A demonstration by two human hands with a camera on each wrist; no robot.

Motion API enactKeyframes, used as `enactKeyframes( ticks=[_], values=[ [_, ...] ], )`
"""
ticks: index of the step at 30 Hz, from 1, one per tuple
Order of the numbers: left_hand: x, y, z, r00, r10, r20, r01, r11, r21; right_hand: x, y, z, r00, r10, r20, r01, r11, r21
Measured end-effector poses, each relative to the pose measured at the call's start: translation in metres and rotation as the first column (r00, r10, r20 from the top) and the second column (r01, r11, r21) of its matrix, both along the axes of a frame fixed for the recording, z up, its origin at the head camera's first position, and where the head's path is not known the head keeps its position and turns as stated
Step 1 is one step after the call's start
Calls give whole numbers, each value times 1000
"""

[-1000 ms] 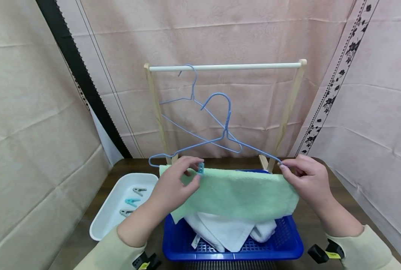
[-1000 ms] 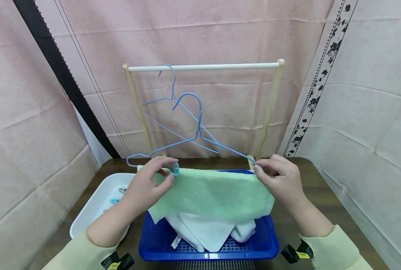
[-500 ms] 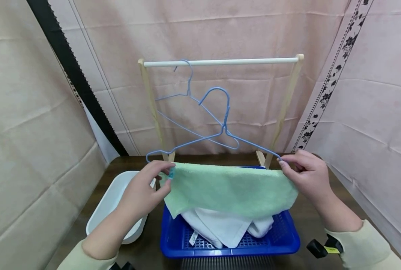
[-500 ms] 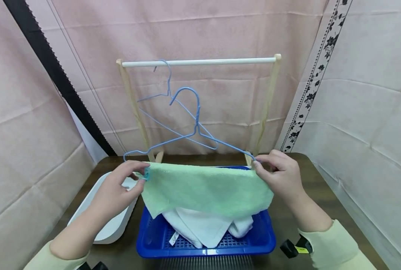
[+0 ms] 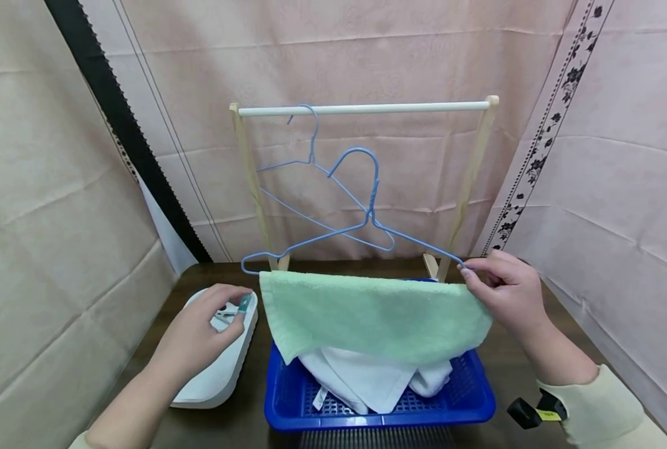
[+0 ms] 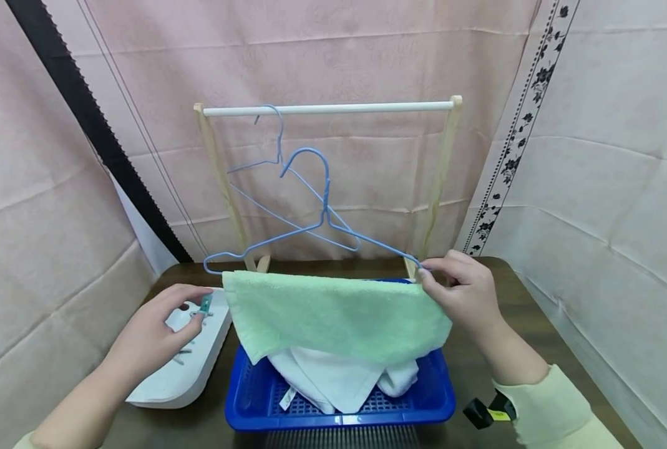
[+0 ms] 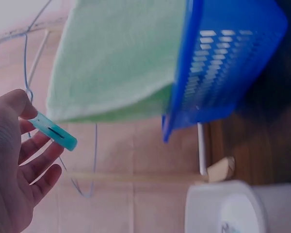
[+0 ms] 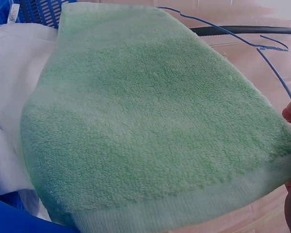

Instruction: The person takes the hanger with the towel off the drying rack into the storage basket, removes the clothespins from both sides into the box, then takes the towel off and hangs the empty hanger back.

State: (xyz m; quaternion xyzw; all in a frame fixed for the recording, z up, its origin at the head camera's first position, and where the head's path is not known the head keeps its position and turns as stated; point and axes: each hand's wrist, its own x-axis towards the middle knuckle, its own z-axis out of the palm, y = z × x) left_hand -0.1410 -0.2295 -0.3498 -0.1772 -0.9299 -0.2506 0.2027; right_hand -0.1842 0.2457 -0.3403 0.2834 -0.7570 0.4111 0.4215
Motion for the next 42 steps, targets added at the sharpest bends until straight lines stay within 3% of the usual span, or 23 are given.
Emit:
enactKeyframes(
  ticks=[6, 12, 16, 22, 28, 37, 42],
  values=[
    [0, -20, -10, 990, 73, 117, -57, 989, -137, 3, -5, 3, 1000, 2, -3, -2, 1000, -10],
    [-3, -34, -25, 985, 101, 140, -56, 953, -296, 13, -16, 13, 999, 23, -23, -24, 999, -23],
    [-6, -40, -33, 979, 114, 167, -47, 932, -358, 10, -12, 8, 1000, 9, -22, -9, 1000, -23],
    [-8, -47, -42, 970, 142, 197, -53, 917, -396, 3, -3, -1, 1000, -9, -1, 9, 1000, -8],
    [-10, -54, -50, 973, 141, 185, -48, 900, -434, 4, 0, 0, 999, -29, 25, 28, 999, 18],
    [-15, -61, -67, 967, 132, 216, -6, 864, -504, 2, 1, -3, 1000, -15, 13, 15, 1000, 0],
    [-15, -63, -73, 957, 128, 260, 25, 858, -514, 1, 1, -3, 1000, -14, 0, 14, 1000, 2]
  ],
)
